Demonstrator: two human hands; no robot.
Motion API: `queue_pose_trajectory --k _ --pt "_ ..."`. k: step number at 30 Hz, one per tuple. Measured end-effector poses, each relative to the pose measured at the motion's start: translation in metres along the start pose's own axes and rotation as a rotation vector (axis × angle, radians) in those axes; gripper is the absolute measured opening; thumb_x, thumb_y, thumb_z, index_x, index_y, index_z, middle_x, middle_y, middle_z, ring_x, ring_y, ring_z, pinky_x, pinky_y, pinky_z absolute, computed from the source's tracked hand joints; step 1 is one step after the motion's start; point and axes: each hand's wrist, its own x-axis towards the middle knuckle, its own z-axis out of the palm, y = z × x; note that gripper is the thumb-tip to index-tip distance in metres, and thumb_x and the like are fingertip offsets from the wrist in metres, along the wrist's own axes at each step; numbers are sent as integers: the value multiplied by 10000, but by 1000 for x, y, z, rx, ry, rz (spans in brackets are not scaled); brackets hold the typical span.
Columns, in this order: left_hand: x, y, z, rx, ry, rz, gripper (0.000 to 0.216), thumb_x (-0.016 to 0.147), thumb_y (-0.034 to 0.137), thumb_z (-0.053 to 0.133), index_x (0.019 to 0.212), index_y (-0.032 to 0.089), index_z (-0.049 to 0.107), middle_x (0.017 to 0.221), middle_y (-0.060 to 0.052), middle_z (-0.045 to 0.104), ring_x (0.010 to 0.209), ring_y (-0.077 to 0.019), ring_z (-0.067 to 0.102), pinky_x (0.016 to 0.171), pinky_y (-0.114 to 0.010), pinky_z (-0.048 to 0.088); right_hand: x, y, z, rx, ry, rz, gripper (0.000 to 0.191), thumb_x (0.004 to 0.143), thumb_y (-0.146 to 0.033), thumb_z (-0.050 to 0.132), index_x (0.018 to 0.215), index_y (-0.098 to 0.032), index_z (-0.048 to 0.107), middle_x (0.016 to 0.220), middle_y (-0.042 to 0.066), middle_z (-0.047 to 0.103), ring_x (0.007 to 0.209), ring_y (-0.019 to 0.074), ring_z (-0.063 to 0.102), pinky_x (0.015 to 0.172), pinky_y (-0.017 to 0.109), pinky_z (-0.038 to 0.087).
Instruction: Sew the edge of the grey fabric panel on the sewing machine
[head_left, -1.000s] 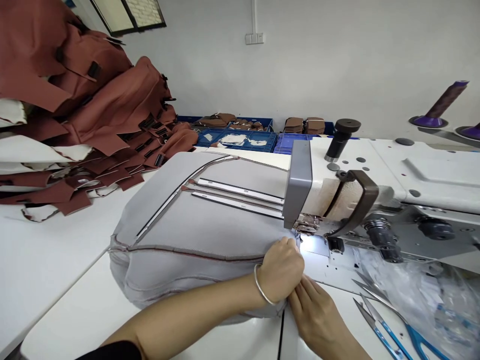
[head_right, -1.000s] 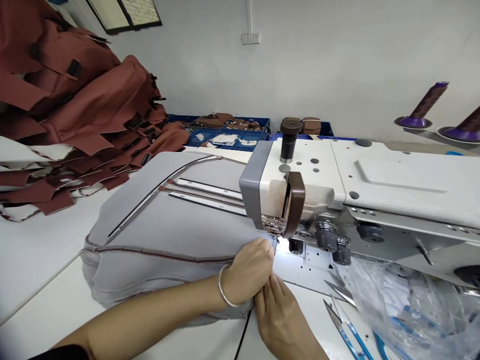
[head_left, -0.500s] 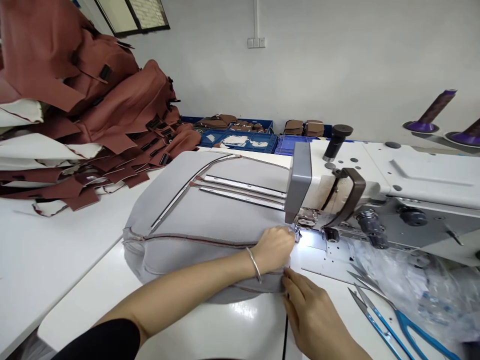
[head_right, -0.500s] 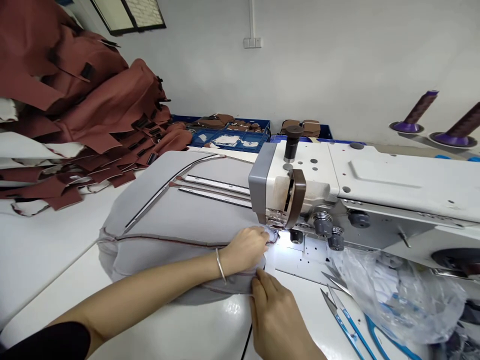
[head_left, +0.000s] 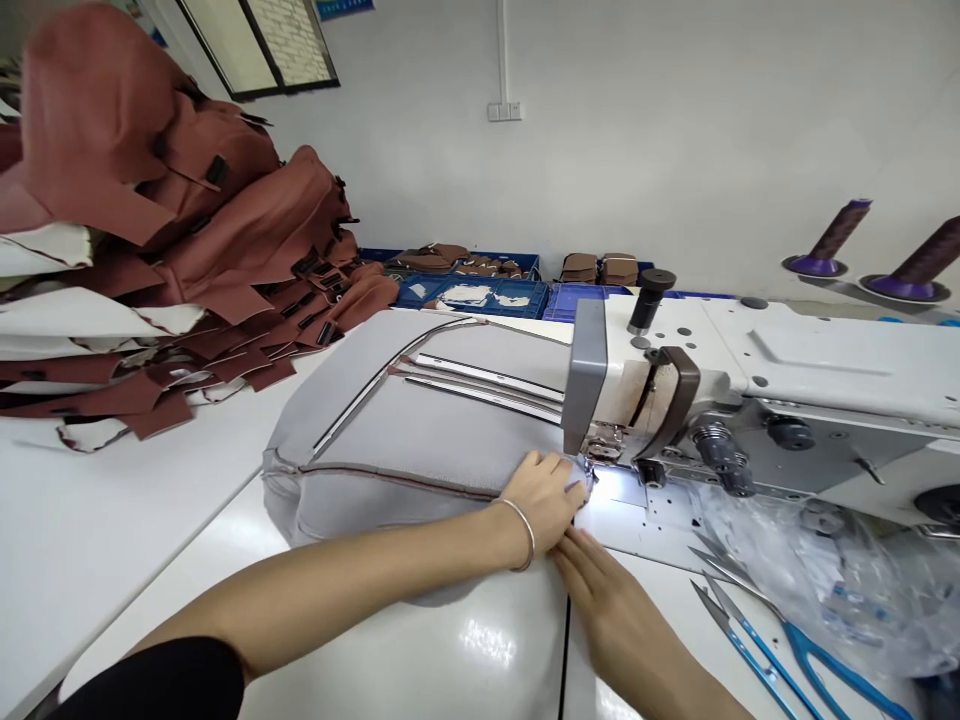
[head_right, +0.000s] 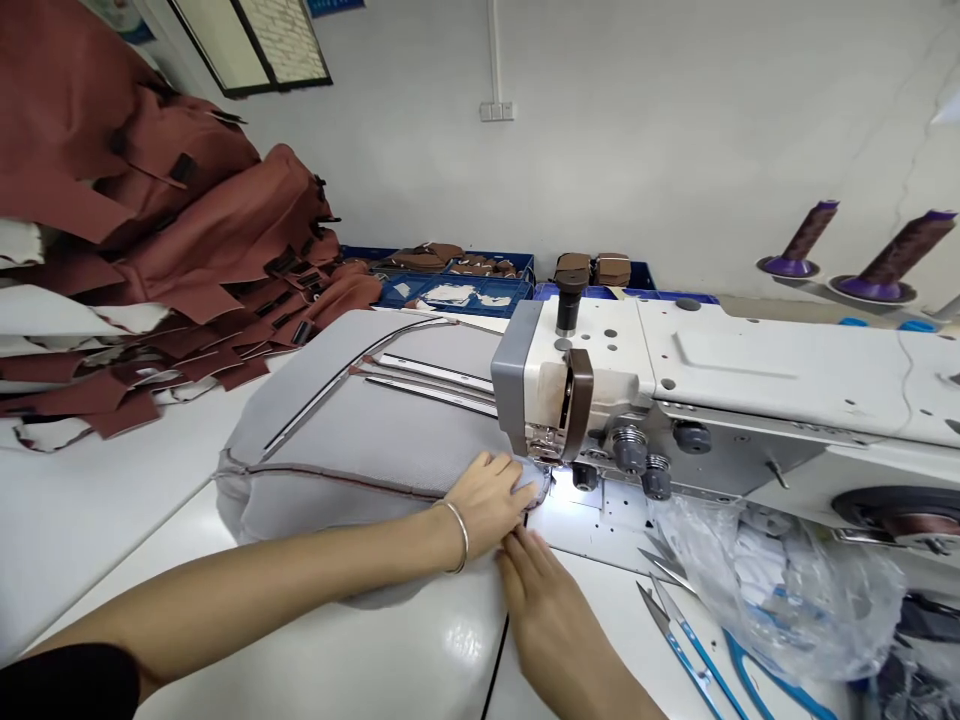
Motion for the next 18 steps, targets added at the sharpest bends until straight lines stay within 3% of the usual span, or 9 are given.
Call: queue_pose_trajectory --k 2,4,9,12,18 --pt "0 -1 3 0 0 48 198 860 132 450 970 88 608 958 -143 557 955 -256 487 777 -394 407 -16 -1 -9 -111 72 -67 361 828 -17 365 1112 -21 589 1244 189 532 1231 312 445 962 445 460" --pt "4 1 5 3 -82 129 201 849 75 431 908 64 623 924 -146 567 924 -243 499 752 -367 409 -25 -6 -11 -185 78 -111 328 829 -58 379 1063 -2 602 1210 216 544 1195 361 467 919 470 481" --pt "13 13 6 25 -210 162 182 827 67 469 865 66 647 887 -148 568 900 -257 510 660 -329 396 -22 -19 5 -270 90 -174 300 736 -22 402 947 52 602 1099 299 561 1075 422 531 824 493 505" --pt "15 22 11 34 -213 116 134 790 71 514 830 87 640 832 -135 533 882 -254 500 633 -317 387 -16 -17 9 -279 105 -200 303 721 -18 407 950 56 593 1020 297 581 993 399 568 784 507 504" --pt "21 34 23 94 -216 78 66 712 57 557 760 87 590 724 -102 425 816 -250 471 593 -318 368 -6 -8 2 -207 59 -169 219 739 -13 425 873 -15 598 779 185 570 729 257 557 685 473 487"
